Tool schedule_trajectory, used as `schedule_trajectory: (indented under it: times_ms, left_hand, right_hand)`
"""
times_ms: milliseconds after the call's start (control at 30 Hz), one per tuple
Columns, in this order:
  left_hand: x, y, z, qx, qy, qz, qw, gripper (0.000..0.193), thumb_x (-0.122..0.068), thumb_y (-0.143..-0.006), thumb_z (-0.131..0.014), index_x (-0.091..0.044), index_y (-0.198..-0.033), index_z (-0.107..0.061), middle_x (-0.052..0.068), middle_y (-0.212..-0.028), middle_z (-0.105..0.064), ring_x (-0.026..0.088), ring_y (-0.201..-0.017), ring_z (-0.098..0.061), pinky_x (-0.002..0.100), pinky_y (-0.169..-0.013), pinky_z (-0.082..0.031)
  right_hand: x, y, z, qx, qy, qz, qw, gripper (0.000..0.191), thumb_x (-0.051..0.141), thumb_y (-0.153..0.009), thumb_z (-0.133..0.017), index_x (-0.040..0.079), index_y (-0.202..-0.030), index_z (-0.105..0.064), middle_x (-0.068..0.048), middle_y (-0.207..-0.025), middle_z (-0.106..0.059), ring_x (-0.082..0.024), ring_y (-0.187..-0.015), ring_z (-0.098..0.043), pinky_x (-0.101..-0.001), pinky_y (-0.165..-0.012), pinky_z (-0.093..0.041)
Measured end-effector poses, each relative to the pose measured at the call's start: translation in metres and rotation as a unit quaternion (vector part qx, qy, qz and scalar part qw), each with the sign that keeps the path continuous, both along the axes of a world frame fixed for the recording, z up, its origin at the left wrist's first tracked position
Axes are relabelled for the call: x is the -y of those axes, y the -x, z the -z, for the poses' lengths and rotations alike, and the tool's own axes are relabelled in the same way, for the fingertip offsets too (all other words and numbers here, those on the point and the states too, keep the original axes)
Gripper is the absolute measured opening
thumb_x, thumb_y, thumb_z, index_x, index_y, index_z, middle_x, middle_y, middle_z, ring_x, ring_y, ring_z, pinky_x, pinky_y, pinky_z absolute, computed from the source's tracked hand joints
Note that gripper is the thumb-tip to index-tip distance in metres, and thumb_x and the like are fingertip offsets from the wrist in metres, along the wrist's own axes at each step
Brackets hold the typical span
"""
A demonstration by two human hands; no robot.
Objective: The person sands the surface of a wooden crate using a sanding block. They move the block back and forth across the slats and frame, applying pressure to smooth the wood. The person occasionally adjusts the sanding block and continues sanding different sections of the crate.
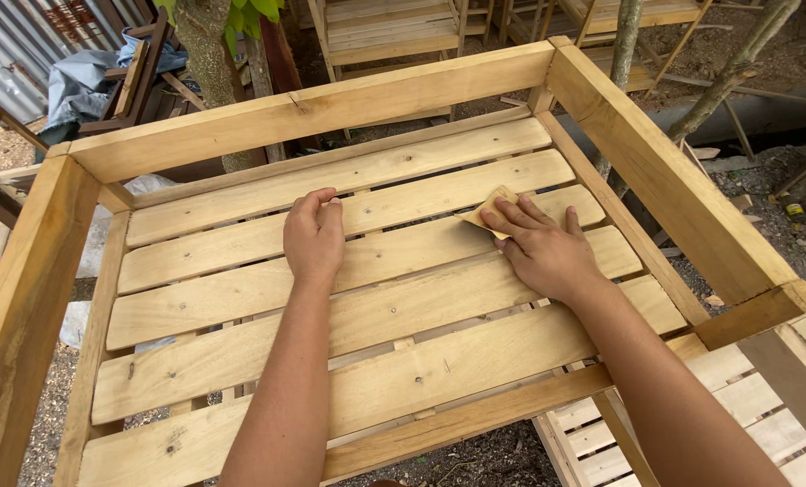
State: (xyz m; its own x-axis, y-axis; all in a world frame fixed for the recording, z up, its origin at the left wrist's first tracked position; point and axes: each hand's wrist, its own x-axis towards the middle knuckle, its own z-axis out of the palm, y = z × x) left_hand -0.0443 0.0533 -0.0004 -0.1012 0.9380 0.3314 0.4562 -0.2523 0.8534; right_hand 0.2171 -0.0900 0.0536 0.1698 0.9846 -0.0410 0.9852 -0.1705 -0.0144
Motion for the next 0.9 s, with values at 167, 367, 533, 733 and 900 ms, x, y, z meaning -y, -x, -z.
schedule_trajectory:
  times_ms: [167, 367, 533, 733, 900]
  left_hand:
    - [0.001, -0.003, 0.006, -0.049, -0.066, 0.018, 0.996, 0.024, -0.02, -0.094, -0.062, -0.009, -0.11, -0.076, 0.007, -0.114, -0.072, 0.028, -0.108, -0.066, 0.038, -0.095, -0.05]
    - [0.003, -0.003, 0.011, -0.031, -0.039, 0.037, 0.998, 0.023, -0.013, -0.095, -0.06, -0.01, -0.113, -0.074, 0.007, -0.118, -0.071, 0.026, -0.107, -0.068, 0.037, -0.097, -0.052]
    - [0.004, -0.012, 0.011, -0.07, -0.082, 0.102, 0.989, 0.035, -0.004, -0.09, -0.059, -0.011, -0.123, -0.07, 0.01, -0.145, -0.06, 0.03, -0.133, -0.055, 0.038, -0.11, -0.043]
    - [0.01, -0.011, 0.007, -0.084, -0.099, 0.19, 0.973, 0.052, -0.001, -0.087, -0.06, -0.014, -0.137, -0.063, 0.01, -0.156, -0.047, 0.031, -0.144, -0.046, 0.04, -0.116, -0.038]
    - [0.015, -0.014, 0.002, -0.111, -0.071, 0.188, 0.973, 0.051, -0.004, -0.09, -0.062, -0.017, -0.139, -0.061, 0.006, -0.157, -0.048, 0.028, -0.146, -0.046, 0.038, -0.118, -0.04]
  right_hand:
    - [0.005, 0.085, -0.004, -0.027, -0.014, -0.166, 0.986, 0.055, 0.038, -0.101, -0.037, 0.039, -0.155, -0.032, 0.002, -0.167, -0.018, -0.023, -0.154, -0.011, -0.0612, -0.12, -0.005]
    - [0.041, 0.054, 0.0, -0.036, -0.006, -0.159, 0.987, 0.055, 0.039, -0.1, -0.037, 0.041, -0.156, -0.037, 0.009, -0.168, -0.023, -0.018, -0.155, -0.017, -0.0568, -0.122, -0.004]
    - [0.054, 0.002, 0.008, -0.007, -0.125, 0.004, 0.992, 0.047, 0.029, -0.099, -0.048, 0.023, -0.144, -0.057, 0.002, -0.154, -0.048, -0.019, -0.148, -0.037, -0.0519, -0.124, -0.018]
    - [0.058, 0.037, 0.057, -0.091, -0.19, -0.222, 0.952, 0.057, -0.007, -0.083, -0.056, 0.008, -0.137, -0.063, -0.008, -0.149, -0.058, -0.02, -0.139, -0.056, -0.0346, -0.112, -0.048]
    - [0.08, -0.041, 0.018, -0.103, -0.161, 0.03, 0.981, 0.054, -0.002, -0.086, -0.055, 0.012, -0.137, -0.064, -0.007, -0.15, -0.057, -0.02, -0.129, -0.06, -0.0347, -0.107, -0.052]
